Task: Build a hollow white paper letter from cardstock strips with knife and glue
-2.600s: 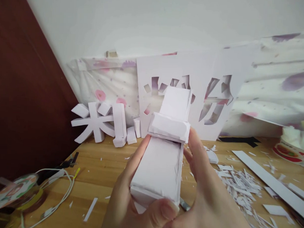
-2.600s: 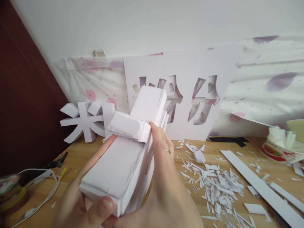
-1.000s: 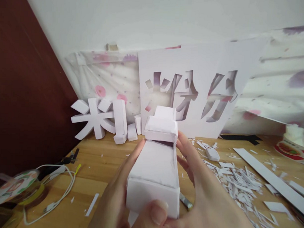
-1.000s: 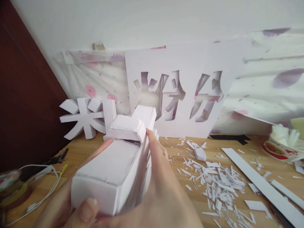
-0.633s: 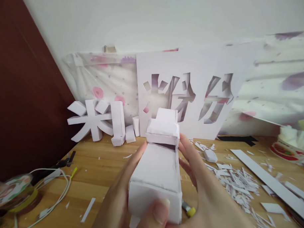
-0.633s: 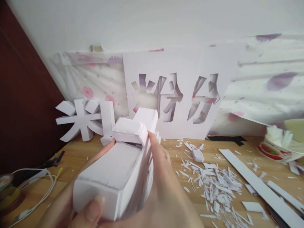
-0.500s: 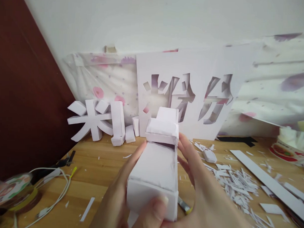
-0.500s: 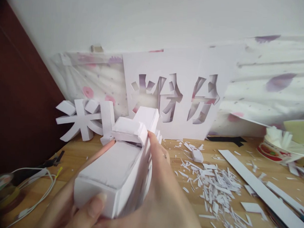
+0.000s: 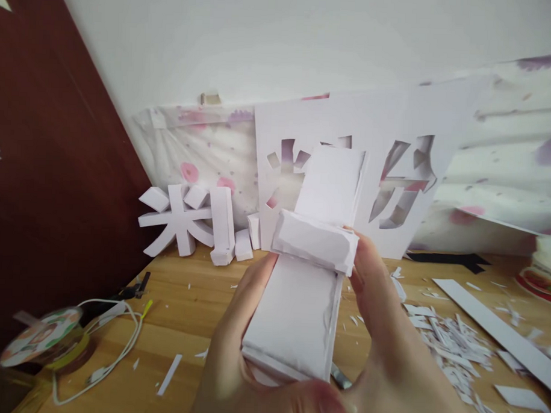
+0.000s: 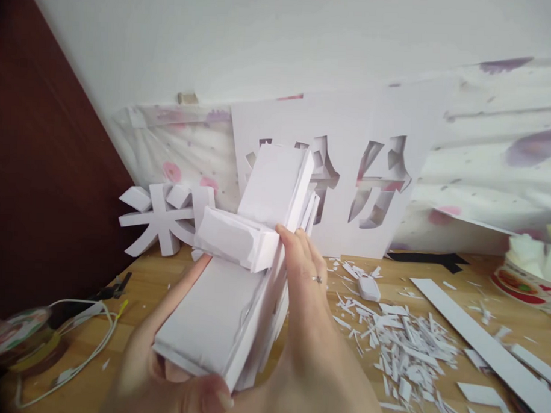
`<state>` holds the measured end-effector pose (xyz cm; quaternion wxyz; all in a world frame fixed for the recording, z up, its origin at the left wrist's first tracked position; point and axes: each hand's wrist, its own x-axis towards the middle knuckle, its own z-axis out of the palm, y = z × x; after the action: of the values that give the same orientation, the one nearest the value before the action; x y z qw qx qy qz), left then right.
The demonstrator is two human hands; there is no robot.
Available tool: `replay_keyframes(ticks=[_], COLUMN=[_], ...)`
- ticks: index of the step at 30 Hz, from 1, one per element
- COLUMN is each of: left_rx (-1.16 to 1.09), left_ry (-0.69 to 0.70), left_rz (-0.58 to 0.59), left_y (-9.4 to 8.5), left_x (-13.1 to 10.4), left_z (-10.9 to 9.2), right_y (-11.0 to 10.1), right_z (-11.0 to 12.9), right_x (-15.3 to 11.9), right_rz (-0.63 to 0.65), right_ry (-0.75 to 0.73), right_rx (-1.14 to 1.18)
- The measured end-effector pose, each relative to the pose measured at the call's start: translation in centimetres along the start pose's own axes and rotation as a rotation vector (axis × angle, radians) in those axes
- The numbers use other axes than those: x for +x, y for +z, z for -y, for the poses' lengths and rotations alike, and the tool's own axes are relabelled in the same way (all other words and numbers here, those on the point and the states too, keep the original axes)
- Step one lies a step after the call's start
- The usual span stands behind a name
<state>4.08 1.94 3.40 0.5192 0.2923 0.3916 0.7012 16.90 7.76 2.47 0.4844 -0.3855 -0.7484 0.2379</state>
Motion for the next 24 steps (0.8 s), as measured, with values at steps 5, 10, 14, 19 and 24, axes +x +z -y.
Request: replay_keyframes(ticks=[5,10,14,19,24], left_rx=[0.063,0.164,0.143,0.273,0.218], left_ry=[0.003,-0.016,-0.093,0.040,-0.046], left_rz=[0.014,-0.009,0.027,0.007,0.104], left_y=[-0.4,-1.2,-1.9,-2.9,-2.9], left_x=[0.2,0.2,0.7,2.2,4.0], left_z=[0.1,-0.2,-0.4,0.4,0.1], right_y=[0.1,0.0,-0.4,-0.2,0.8], right_z=[0.1,-0.5,-1.9,-2.5,-2.3], right_x=[0.2,-0.1,0.1,1.1,1.6], right_rz=[0.000,0.041,0.127,0.123,0.022], right_ry=[-0.040,0.004,0.079,0.173,0.285], right_rx=[0.033,0.062,0.117,0.281,0.382])
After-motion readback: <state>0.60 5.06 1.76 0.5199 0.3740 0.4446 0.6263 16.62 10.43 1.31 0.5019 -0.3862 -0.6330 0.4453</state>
